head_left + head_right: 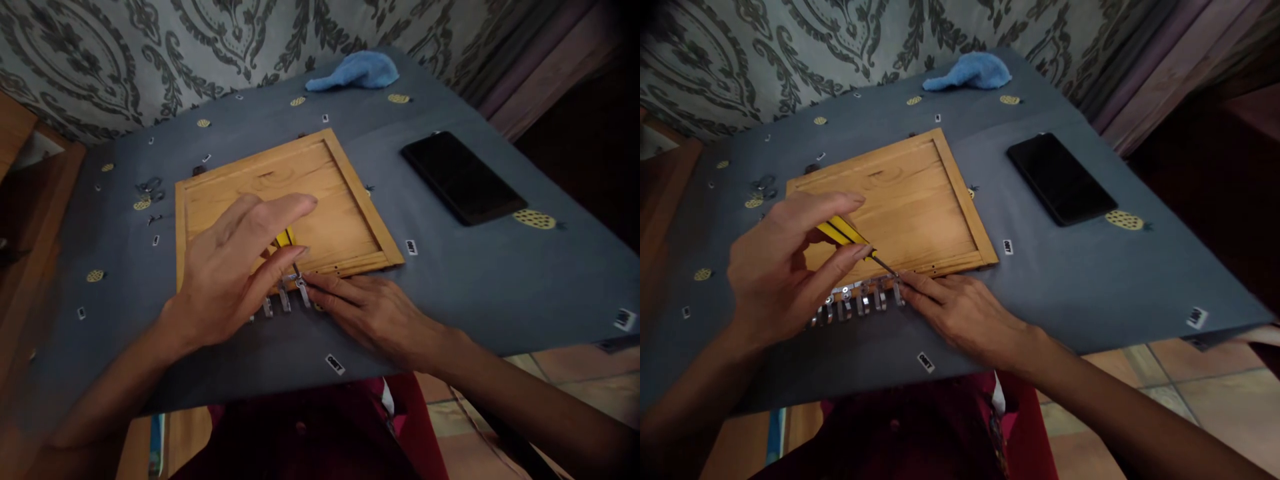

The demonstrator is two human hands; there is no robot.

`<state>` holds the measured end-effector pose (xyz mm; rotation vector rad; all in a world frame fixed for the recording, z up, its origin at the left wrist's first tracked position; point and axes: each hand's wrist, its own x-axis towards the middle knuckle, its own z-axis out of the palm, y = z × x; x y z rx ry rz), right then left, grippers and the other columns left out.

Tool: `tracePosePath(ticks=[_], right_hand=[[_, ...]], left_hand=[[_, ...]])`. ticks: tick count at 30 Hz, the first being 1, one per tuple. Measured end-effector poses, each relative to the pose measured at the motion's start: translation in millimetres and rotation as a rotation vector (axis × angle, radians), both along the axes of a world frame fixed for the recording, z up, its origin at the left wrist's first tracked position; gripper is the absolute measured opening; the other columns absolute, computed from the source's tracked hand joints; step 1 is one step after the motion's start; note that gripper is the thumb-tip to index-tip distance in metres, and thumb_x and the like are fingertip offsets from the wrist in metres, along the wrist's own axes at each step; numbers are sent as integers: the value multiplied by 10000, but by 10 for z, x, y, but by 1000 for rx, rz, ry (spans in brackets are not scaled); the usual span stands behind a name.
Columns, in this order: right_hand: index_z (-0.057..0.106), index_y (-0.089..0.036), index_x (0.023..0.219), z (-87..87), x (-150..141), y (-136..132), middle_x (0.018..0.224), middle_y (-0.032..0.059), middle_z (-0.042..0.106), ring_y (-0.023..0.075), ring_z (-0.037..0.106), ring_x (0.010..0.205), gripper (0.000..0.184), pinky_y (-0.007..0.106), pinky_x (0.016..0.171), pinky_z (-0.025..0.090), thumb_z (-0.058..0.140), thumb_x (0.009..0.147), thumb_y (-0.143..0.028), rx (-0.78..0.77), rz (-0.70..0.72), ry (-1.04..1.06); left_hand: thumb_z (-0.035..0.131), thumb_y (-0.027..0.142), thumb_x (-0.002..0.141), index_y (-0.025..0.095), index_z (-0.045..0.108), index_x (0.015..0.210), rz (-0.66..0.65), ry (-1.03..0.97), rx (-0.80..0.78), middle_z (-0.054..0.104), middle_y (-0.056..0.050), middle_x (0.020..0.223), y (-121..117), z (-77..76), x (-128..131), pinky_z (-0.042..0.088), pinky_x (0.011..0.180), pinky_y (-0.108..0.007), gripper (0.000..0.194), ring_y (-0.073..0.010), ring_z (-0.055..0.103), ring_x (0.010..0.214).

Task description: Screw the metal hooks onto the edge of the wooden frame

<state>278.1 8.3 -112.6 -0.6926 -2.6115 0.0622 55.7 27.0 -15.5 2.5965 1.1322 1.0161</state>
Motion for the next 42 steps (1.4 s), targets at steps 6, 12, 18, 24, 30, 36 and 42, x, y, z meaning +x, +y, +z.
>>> tracePosePath(ticks=[6,12,18,24,30,36,42], right_hand=[[596,-117,1271,-8,8,-9,1370,123,594,177,666,801,358,348,693,576,448,946,-93,-24,14,-6],[606,-114,1257,-3,6,-14,1334,125,621,186,674,835,343,349,703,577,431,962,-101,5,12,29],[602,-119,1264,32,1,-7,1334,131,620,177,678,844,343,342,713,576,421,973,-114,-33,17,8],[614,-97,1236,47,-13,-1,1313,141,633,184,675,838,324,348,709,573,425,973,-105,-27,22,30],[621,-122,1256,33,-6,-8,1346,134,609,179,672,836,354,361,718,584,398,981,-111,-47,15,4],[623,-134,1256,16,-2,-14,1341,118,617,172,673,823,353,348,720,580,412,975,-110,-36,6,-1],[627,-115,1236,19,-3,-10,1346,122,613,173,675,851,340,334,734,577,412,973,-107,-27,11,22]], left_hand=[[591,151,909,325,444,1349,-12,-106,-222,569,-11,1323,-19,47,-20,561,877,-296,496,-165,653,1036],[621,246,914,231,538,1239,22,52,18,677,-50,1047,3,70,8,586,780,-309,335,-196,676,948],[601,128,901,294,517,1277,14,-11,-69,651,3,1219,-26,107,-1,582,845,-285,420,-164,672,973],[594,183,921,221,512,1280,18,53,16,659,-47,1162,-10,80,-14,579,805,-290,370,-171,678,960],[627,145,893,267,571,1236,10,-11,-48,686,-7,1164,-32,69,10,583,844,-283,368,-166,686,977],[537,92,930,267,520,1306,-55,2,-124,633,34,1299,-60,125,-13,527,1012,-251,415,-141,613,1182],[579,69,907,156,504,1257,-39,60,46,662,8,1239,-41,161,-49,515,941,-126,369,-53,615,1112]])
